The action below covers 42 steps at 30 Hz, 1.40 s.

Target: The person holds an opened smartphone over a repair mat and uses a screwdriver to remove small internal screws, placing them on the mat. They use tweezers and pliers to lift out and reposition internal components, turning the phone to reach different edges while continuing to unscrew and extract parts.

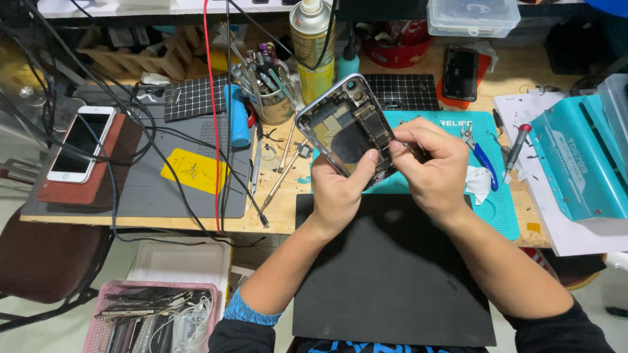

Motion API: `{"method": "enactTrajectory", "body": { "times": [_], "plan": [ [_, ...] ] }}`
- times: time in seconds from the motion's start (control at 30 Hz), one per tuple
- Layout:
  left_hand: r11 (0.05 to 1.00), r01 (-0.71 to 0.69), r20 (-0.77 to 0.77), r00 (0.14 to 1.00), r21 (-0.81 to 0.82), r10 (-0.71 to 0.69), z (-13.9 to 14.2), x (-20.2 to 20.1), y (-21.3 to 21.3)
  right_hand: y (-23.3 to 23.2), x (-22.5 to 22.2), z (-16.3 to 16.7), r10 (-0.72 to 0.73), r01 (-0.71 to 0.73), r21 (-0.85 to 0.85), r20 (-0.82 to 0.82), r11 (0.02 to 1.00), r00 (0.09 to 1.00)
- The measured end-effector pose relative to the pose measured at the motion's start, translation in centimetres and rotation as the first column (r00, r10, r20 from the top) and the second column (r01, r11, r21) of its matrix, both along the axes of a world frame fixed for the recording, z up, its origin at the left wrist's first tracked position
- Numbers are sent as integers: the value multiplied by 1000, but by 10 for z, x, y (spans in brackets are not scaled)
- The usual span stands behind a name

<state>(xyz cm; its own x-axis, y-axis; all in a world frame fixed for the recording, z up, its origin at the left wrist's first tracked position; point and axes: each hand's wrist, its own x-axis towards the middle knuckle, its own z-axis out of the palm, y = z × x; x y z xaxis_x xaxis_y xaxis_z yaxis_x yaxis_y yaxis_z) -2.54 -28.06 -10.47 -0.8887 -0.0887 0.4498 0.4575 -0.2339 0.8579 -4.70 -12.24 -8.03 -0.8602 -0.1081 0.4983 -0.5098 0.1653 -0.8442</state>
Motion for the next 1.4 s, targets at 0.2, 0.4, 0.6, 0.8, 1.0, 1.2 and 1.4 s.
{"method": "enactTrajectory", "body": {
  "times": [0.2,0.4,0.6,0.8,1.0,1.2,1.4],
  "plan": [
    [997,36,57,998,61,-40,4,-3,-2,1,0,5,-29,30,64,-24,998,999],
    [945,67,222,964,321,-144,1,-22,2,-1,-10,0,-57,51,147,35,988,998],
    [874,85,369,884,479,-288,-8,-52,-1,11,-19,-4,-18,13,124,43,992,999],
    [888,77,381,884,454,-271,-16,-61,5,29,-18,-7,-121,169,361,-151,917,981],
    [943,70,339,922,325,-185,-20,-60,23,38,-15,-16,-161,355,428,-426,831,890],
    [960,42,326,936,278,-136,-22,-71,36,45,-20,-26,-137,313,362,-436,878,890],
    [985,31,309,947,169,-83,-24,-68,42,48,-21,-32,-132,296,331,-437,896,890]
  ]
}}
